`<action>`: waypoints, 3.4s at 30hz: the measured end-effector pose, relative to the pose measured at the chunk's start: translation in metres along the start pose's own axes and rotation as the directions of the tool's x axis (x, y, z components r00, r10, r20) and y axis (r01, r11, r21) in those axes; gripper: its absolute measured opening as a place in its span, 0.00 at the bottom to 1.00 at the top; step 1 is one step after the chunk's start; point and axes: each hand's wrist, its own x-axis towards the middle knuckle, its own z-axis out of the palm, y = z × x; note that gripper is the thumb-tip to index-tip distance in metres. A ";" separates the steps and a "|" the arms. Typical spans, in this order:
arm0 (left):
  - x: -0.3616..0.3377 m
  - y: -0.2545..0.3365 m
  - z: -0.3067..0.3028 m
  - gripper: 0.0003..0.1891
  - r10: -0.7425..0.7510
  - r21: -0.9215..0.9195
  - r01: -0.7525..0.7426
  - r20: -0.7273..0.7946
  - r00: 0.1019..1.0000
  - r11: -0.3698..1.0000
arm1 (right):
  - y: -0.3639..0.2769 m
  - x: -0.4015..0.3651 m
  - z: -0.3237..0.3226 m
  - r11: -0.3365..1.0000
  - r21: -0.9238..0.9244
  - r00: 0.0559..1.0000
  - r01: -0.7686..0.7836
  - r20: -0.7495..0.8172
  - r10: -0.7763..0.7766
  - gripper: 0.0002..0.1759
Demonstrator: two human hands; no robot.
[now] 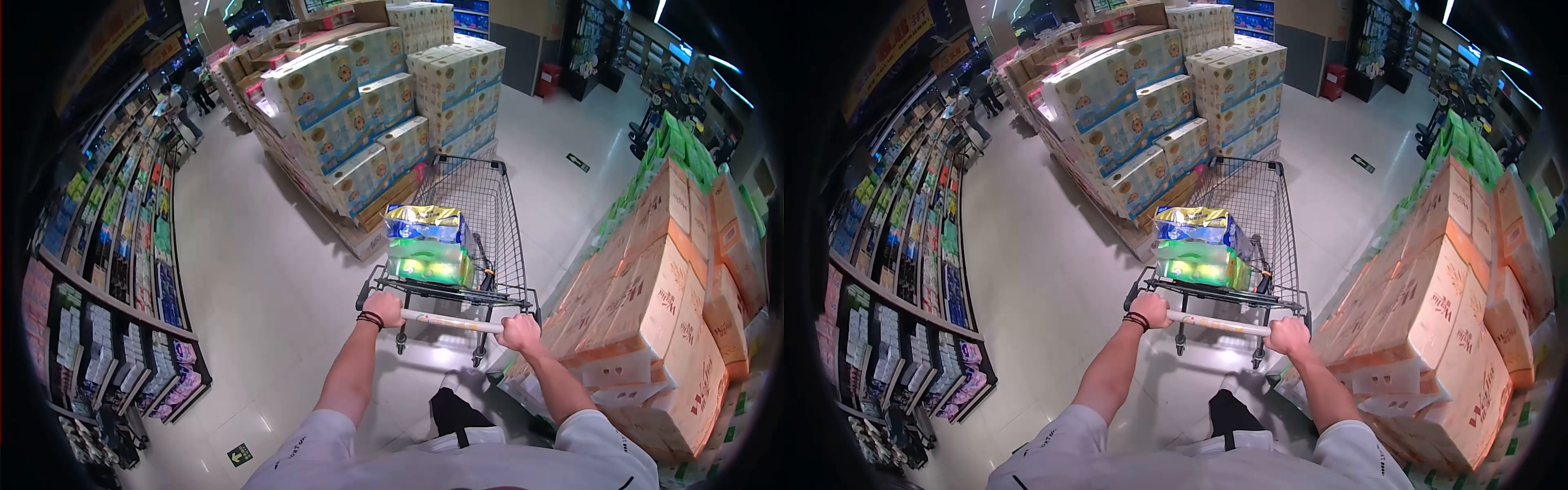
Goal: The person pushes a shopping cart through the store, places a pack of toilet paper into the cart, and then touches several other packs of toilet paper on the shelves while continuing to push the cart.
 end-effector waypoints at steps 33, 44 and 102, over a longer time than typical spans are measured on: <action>0.394 -0.196 -0.120 0.17 0.422 0.299 -0.468 0.208 0.882 0.831 | -0.063 0.246 -0.073 0.847 0.454 0.961 -0.274 0.107 0.254 0.21; 0.573 -0.203 -0.162 0.18 0.520 0.309 -0.576 0.252 0.817 0.757 | -0.035 0.359 -0.122 0.741 0.512 0.895 -0.434 0.153 0.419 0.23; 1.180 0.058 -0.295 0.12 0.694 0.454 -0.771 0.369 0.618 0.445 | 0.404 0.669 -0.218 0.549 0.710 0.826 -0.441 0.082 0.558 0.09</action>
